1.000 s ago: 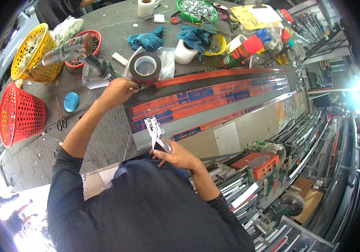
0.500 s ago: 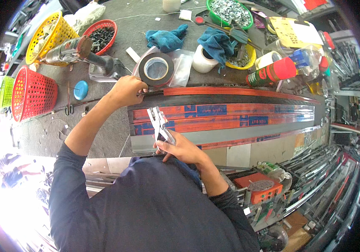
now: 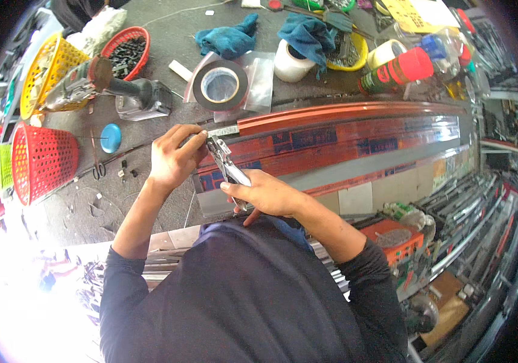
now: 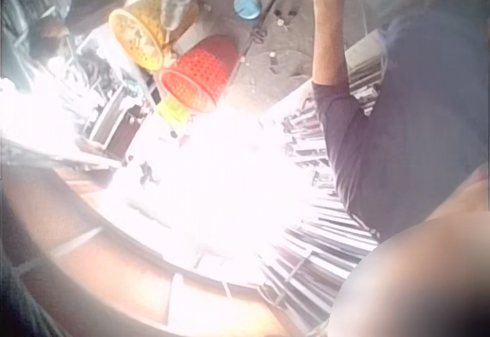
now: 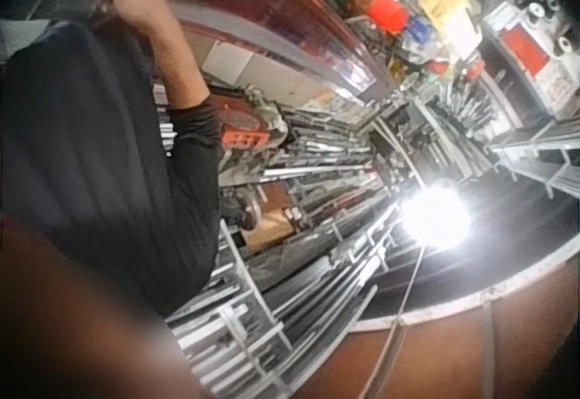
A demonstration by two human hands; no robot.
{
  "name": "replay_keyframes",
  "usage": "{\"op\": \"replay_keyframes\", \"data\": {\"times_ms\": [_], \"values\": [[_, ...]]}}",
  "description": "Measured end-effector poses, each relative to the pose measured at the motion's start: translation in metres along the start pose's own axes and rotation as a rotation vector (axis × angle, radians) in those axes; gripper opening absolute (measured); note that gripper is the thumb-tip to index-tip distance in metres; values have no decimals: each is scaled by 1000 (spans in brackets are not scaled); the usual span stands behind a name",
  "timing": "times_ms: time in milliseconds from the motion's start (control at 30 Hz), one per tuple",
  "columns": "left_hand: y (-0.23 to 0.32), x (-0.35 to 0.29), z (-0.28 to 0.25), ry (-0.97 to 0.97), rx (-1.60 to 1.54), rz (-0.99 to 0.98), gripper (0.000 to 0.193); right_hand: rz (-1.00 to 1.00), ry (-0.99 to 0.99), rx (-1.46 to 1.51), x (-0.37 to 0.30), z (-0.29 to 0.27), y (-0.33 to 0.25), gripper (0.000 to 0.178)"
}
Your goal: The person assembles a long metal frame by hand, attaching small black plastic clips and using a metal fastening tool to secure them. The person repeatedly positions clips along the frame, uses the tool to crimp or fasten them, and adjusts the frame on the workbench.
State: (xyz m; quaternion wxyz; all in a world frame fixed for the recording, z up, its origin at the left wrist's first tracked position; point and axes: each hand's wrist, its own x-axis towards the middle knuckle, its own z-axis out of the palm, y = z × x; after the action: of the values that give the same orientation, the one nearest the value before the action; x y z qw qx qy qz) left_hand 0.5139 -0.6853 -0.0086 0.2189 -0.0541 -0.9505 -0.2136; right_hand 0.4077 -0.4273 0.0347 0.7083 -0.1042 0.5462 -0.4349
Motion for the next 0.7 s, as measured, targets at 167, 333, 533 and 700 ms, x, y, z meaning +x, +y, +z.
{"op": "replay_keyframes", "data": {"times_ms": [167,333,533,700], "values": [[-1,1,-1,110,-127,19,42,85,109,23,-10,18,-9,53],[-4,5,-9,99,-178,101,42,155,189,34,-10,22,-21,57],[-11,10,-11,111,-217,212,43,189,197,-1,-15,32,-37,50],[-14,13,-10,77,-271,236,40,170,195,146,-16,44,-40,33]]}}
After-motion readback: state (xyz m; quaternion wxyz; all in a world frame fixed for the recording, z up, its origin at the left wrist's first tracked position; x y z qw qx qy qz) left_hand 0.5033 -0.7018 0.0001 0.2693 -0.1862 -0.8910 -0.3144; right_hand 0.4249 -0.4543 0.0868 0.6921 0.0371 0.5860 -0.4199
